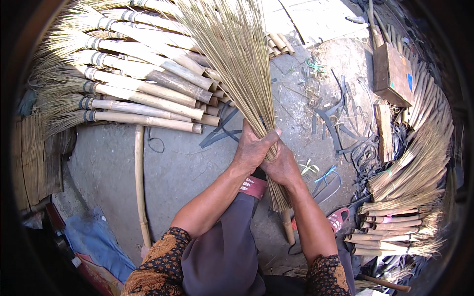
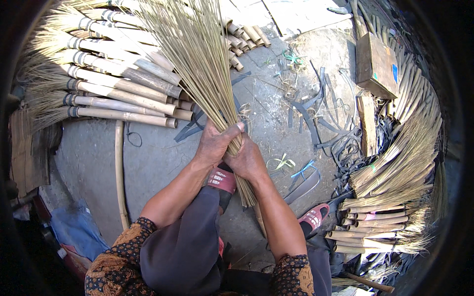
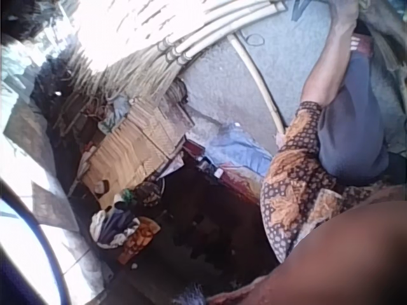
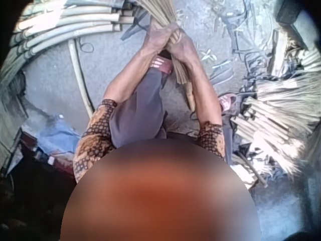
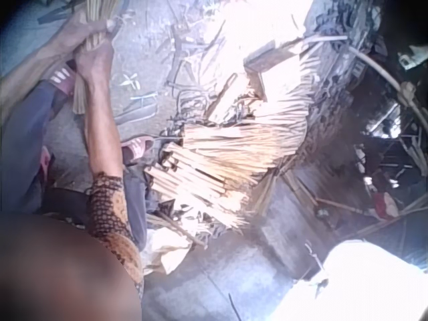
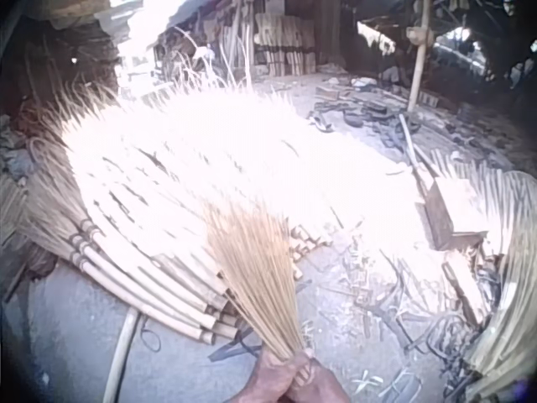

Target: The person sits on the floor and assembles a traditional broom by bundling dried plant fibers and securing them to a bamboo handle with strips of rubber. They use a knife to tighten and trim the bindings, then place the finished broom aside and begin a second one.

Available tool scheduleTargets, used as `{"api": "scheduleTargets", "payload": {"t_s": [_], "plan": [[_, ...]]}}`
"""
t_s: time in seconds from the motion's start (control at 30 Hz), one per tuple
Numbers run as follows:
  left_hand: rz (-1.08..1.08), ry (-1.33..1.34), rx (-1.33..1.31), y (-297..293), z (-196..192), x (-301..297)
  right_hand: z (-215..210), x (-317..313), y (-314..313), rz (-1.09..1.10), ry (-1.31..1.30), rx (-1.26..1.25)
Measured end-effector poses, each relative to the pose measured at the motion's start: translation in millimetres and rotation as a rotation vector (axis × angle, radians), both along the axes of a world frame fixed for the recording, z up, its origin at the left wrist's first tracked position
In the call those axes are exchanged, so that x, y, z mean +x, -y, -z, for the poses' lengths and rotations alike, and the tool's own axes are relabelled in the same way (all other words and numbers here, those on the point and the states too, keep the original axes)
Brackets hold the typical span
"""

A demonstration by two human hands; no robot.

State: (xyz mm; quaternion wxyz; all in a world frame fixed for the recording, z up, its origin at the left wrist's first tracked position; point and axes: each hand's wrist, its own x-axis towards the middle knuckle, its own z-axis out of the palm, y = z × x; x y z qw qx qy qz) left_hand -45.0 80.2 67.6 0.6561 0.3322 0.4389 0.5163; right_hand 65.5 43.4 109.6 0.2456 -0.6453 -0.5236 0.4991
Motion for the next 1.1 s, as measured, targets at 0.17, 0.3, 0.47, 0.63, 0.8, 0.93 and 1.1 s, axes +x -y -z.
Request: {"api": "scheduleTargets", "payload": {"t_s": [0.17, 0.3, 0.47, 0.63, 0.8, 0.93, 1.1], "plan": [[0.104, 0.011, -0.008, -2, 7, -4, 0, -1, 0, -0.003, 0.034, -0.016], [0.126, 0.065, -0.068, -2, 8, -6, -1, -4, 2, 0.053, 0.107, -0.039], [0.088, 0.119, -0.099, 0, -1, -5, 5, -13, 6, 0.099, 0.219, -0.029], [0.031, -0.011, -0.145, -2, -10, -5, 11, -23, 15, 0.09, 0.373, -0.014], [0.049, 0.009, -0.175, -1, -13, -9, 11, -14, 9, 0.029, 0.241, -0.037], [0.08, 0.052, -0.125, -1, -15, -9, 10, -3, 4, -0.037, -0.014, -0.028], [-0.01, -0.051, -0.099, -3, -16, 0, 13, -11, 10, 0.031, 0.169, -0.054]]}}
